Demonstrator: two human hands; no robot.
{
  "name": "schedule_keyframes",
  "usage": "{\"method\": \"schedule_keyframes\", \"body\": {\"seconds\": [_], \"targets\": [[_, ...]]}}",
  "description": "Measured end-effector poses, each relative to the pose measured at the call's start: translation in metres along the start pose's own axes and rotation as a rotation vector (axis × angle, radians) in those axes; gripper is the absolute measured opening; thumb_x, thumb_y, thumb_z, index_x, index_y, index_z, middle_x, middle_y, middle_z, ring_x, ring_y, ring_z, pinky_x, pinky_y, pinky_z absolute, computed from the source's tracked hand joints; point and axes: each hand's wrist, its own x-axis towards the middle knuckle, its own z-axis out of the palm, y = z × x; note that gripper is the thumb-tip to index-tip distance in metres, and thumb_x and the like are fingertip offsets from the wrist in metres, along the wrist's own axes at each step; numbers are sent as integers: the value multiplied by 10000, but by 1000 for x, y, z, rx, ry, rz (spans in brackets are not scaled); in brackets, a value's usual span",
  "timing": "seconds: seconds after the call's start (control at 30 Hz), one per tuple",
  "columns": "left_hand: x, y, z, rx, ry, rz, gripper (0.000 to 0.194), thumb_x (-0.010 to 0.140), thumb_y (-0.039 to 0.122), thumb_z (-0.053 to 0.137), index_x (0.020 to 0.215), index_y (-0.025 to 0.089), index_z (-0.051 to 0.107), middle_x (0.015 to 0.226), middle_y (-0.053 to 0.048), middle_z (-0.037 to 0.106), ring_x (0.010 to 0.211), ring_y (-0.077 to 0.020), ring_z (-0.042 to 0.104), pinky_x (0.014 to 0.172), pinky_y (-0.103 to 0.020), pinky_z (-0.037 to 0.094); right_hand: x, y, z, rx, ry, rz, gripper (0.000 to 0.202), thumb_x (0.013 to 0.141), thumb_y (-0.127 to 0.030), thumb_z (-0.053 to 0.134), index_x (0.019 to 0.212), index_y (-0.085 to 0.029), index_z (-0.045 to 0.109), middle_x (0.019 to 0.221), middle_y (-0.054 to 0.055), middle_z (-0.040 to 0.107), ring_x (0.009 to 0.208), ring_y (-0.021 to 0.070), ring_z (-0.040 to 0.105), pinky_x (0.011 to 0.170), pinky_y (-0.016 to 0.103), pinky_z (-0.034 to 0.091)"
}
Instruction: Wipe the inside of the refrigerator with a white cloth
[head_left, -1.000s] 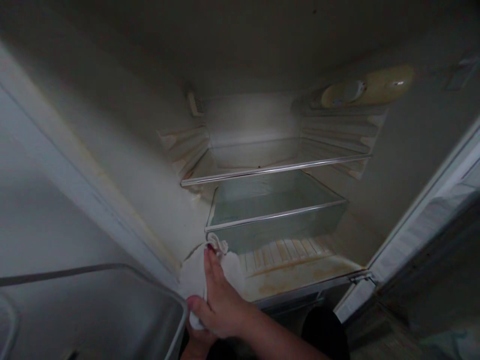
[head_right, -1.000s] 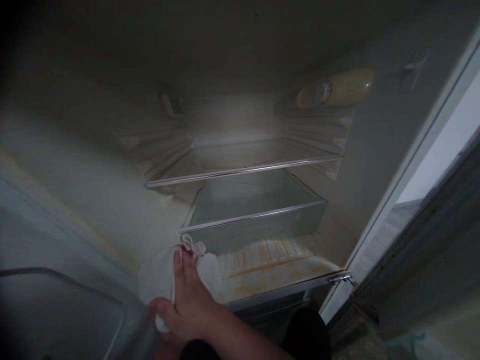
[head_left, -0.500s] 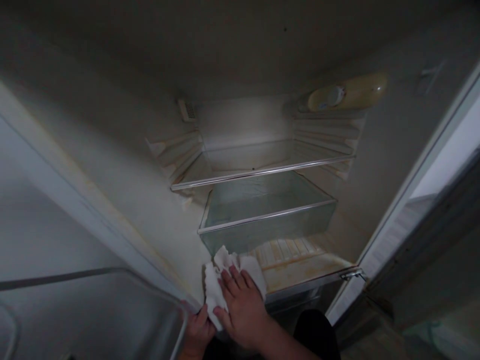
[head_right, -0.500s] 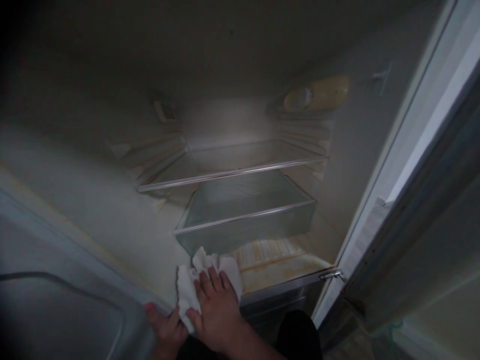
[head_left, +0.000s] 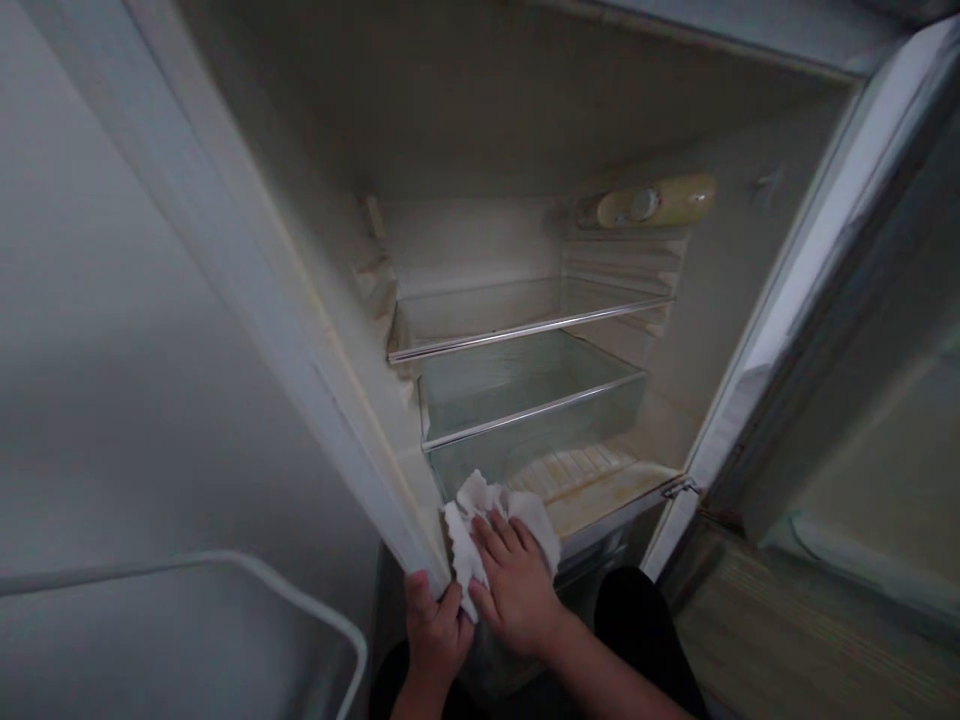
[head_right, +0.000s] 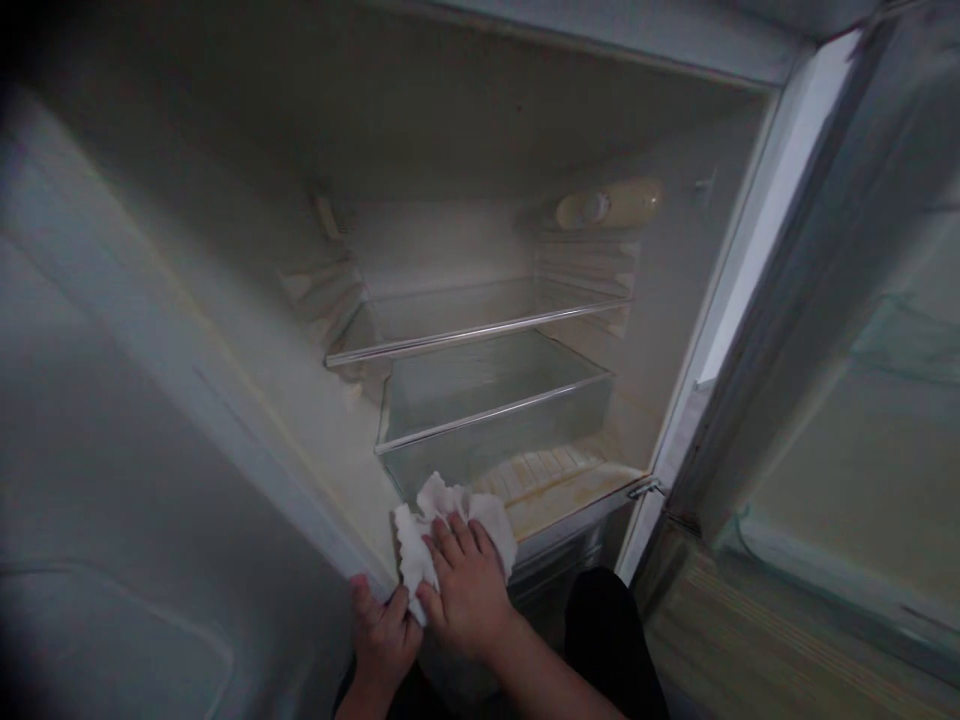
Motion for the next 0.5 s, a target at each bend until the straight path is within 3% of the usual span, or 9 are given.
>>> {"method": "schedule_keyframes", "body": {"seconds": [0.13, 0.27, 0.43, 0.5], "targets": [[11, 1, -12, -57, -95, 10, 207, 733, 140, 595, 878, 163, 742, 1321, -196, 496, 1247, -389, 490, 1032, -540, 454, -13, -15, 10, -27, 81, 67, 600, 1018, -409, 434, 1579, -210, 355, 1644, 71, 296, 1546, 302, 181, 1250, 567, 188], [20, -1, -18, -101, -156, 56, 224, 753, 183, 595, 917, 165, 747, 1182, -189, 578, 1171, -392, 528, 1019, -569, 444, -27, -21, 14, -54, 120, 131, 606, 1012, -402, 452, 1580, -214, 352, 1646, 63, 297, 1557, 280, 143, 1265, 541, 165], [35, 0, -21, -127, -251, 201, 117, 801, 255, 634, 814, 220, 745, 852, -102, 673, 1038, -362, 585, 1060, -605, 390, -56, -6, 3, -56, 100, 189, 632, 1014, -405, 439, 1603, -229, 292, 1675, 63, 214, 1567, 267, 81, 1258, 541, 173], [43, 5, -25, -166, -280, 143, 139, 806, 258, 639, 861, 228, 763, 875, -107, 688, 1019, -361, 594, 1055, -614, 388, -73, 8, -3, -12, 123, 210, 614, 1016, -383, 421, 1593, -202, 314, 1679, 75, 197, 1570, 250, 60, 1261, 529, 172]]}}
